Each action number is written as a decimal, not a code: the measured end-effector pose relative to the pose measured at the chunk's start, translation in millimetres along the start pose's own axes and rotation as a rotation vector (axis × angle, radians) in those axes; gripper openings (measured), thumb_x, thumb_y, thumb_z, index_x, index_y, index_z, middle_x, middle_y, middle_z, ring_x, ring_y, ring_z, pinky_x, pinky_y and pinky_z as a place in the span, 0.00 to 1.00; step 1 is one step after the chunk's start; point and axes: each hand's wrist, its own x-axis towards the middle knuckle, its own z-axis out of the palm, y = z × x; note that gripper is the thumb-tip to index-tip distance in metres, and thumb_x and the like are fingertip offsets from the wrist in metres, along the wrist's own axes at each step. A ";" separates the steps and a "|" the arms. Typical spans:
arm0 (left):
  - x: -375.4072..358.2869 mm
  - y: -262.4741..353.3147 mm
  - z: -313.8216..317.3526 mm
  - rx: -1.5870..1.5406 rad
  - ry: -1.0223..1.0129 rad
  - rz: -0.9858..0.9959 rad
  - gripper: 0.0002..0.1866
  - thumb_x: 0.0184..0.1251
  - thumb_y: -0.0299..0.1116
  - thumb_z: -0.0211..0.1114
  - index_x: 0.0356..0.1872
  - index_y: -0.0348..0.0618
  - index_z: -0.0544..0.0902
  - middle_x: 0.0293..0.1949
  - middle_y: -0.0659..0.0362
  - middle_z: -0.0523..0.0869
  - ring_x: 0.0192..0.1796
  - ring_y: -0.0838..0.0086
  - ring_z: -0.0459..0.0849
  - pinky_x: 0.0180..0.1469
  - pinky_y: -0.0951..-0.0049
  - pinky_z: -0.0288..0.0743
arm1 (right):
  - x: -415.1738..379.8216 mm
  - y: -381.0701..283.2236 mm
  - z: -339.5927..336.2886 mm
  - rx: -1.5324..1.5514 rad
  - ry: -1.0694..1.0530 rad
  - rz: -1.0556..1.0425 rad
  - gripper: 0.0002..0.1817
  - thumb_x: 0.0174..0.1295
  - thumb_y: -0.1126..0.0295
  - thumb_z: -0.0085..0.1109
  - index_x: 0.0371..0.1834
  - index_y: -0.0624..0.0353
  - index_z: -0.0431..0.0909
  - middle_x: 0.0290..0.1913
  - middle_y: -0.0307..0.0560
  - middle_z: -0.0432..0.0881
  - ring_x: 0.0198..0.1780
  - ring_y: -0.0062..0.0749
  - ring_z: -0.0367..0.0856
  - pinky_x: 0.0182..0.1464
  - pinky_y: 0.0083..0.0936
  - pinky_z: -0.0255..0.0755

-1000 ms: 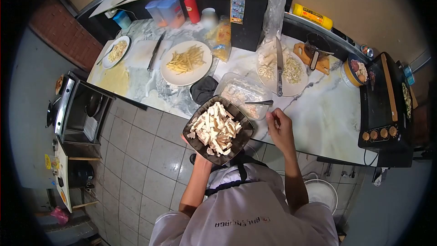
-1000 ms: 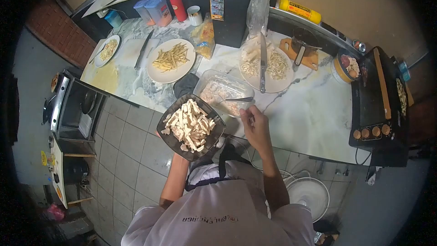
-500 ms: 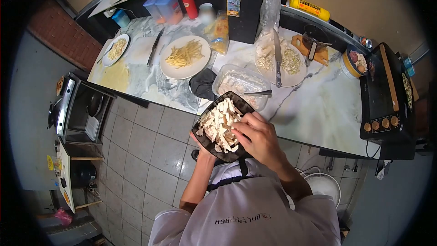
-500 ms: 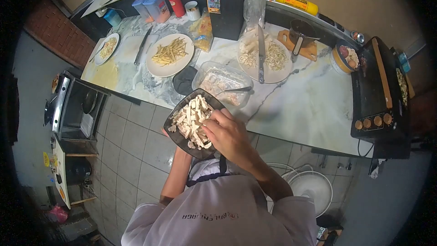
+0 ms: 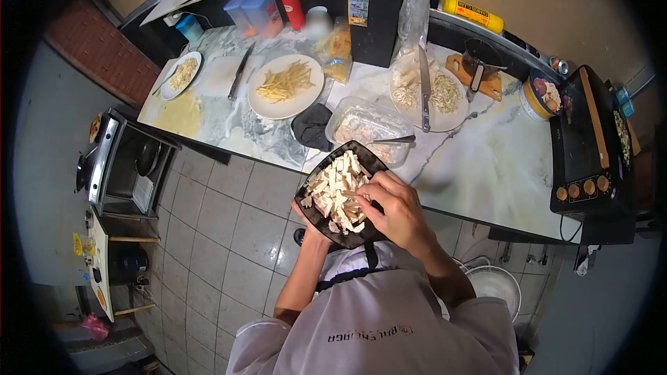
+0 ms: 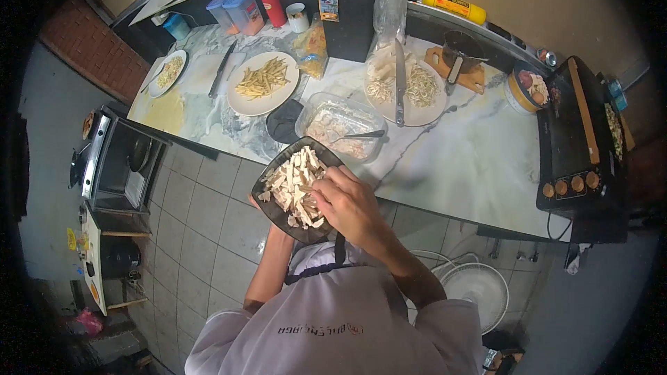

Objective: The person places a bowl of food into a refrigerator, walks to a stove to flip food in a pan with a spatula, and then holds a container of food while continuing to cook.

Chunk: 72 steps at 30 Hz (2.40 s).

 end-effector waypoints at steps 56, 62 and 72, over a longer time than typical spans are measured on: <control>19.4 -10.0 39.0 -0.161 -0.323 -0.721 0.51 0.58 0.78 0.36 0.70 0.44 0.60 0.68 0.52 0.67 0.66 0.56 0.69 0.67 0.54 0.63 | -105.0 8.3 -3.9 0.338 0.301 0.595 0.18 0.72 0.66 0.42 0.59 0.68 0.66 0.48 0.56 0.79 0.49 0.37 0.76 0.53 0.29 0.67; -2.4 1.5 10.7 -0.099 -0.432 -0.890 0.48 0.61 0.74 0.38 0.68 0.42 0.63 0.67 0.51 0.68 0.65 0.57 0.69 0.67 0.56 0.63 | -132.2 -61.8 35.6 0.405 0.536 0.845 0.16 0.72 0.68 0.45 0.55 0.68 0.69 0.44 0.44 0.79 0.48 0.24 0.71 0.53 0.20 0.65; -101.9 -31.0 19.7 0.163 -0.506 -1.355 0.48 0.61 0.74 0.40 0.68 0.41 0.63 0.66 0.51 0.69 0.65 0.57 0.70 0.67 0.56 0.63 | -170.4 -263.7 49.5 -0.539 1.067 1.015 0.11 0.61 0.72 0.57 0.44 0.66 0.75 0.36 0.58 0.82 0.33 0.43 0.79 0.36 0.29 0.73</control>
